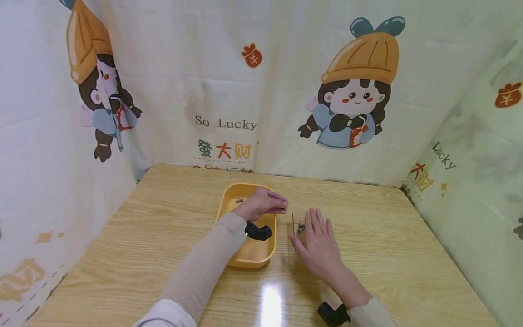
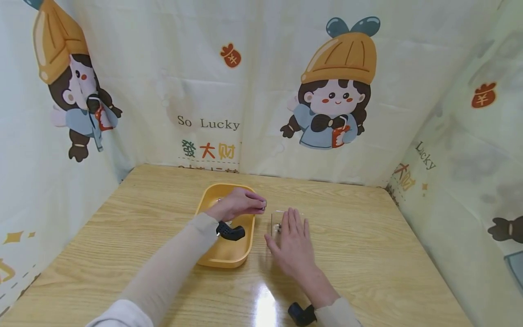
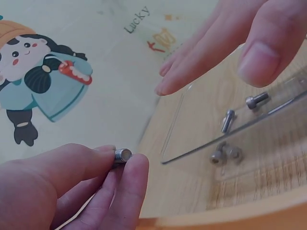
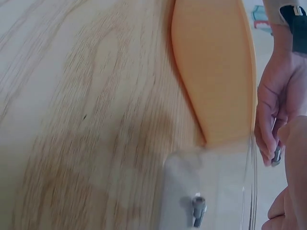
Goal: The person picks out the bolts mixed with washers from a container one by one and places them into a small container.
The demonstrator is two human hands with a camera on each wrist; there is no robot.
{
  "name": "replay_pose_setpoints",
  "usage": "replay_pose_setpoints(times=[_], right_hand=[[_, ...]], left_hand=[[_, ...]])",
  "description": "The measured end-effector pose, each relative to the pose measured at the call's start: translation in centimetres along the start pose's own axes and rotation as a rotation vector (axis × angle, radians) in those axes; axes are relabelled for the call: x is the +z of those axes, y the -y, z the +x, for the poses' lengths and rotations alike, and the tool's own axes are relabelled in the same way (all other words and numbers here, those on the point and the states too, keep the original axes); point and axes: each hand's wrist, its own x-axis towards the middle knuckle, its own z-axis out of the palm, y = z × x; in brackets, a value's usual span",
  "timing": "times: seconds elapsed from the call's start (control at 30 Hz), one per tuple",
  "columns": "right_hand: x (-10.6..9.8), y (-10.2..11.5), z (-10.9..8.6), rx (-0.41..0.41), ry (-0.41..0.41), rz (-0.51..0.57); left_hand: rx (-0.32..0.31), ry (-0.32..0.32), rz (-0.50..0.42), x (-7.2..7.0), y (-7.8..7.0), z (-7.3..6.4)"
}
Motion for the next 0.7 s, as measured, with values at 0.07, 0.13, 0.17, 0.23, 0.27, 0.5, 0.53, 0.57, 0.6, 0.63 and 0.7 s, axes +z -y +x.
replay_pose_setpoints(times=[0.07, 0.13, 0.17, 0.23, 0.27, 0.5, 0.53, 0.57, 0.6, 0.63, 0.7], right_hand=[[-0.1, -0.5, -0.2, 0.010, -0.004, 0.007], [-0.1, -0.9, -0.4, 0.016, -0.007, 0.010], [-0.2, -1.1, -0.5, 0.021, -0.007, 0.010], [-0.2, -1.5, -0.7, 0.028, -0.009, 0.007], [-0.2, -1.7, -0.7, 0.030, -0.010, 0.004], [-0.1, -2.9, -1.4, 0.043, -0.021, -0.010], [-0.1, -3.0, -1.5, 0.045, -0.020, -0.014], [-0.1, -3.2, -1.6, 0.046, -0.021, -0.013], [-0.1, -3.3, -1.6, 0.047, -0.024, -0.011], [0.0, -3.4, -1.7, 0.048, -0.027, -0.012], [0.0, -3.5, -1.8, 0.049, -0.031, -0.013]], left_hand=[[0.003, 0.014, -0.004, 0.4, 0.0, 0.1], [0.006, 0.024, -0.011, 0.7, -0.1, 0.2], [0.012, 0.029, -0.009, 0.9, -0.1, 0.2], [0.021, 0.037, -0.009, 1.3, -0.1, 0.2], [0.022, 0.039, -0.007, 1.5, -0.1, 0.2], [0.018, 0.048, -0.005, 2.9, 0.0, 0.5], [0.014, 0.050, -0.004, 3.1, 0.0, 0.6], [0.014, 0.054, 0.001, 3.3, 0.1, 0.6], [0.012, 0.057, 0.005, 3.5, 0.1, 0.6], [0.015, 0.059, 0.012, 3.8, 0.2, 0.7], [0.020, 0.064, 0.030, 4.2, 0.3, 0.8]])
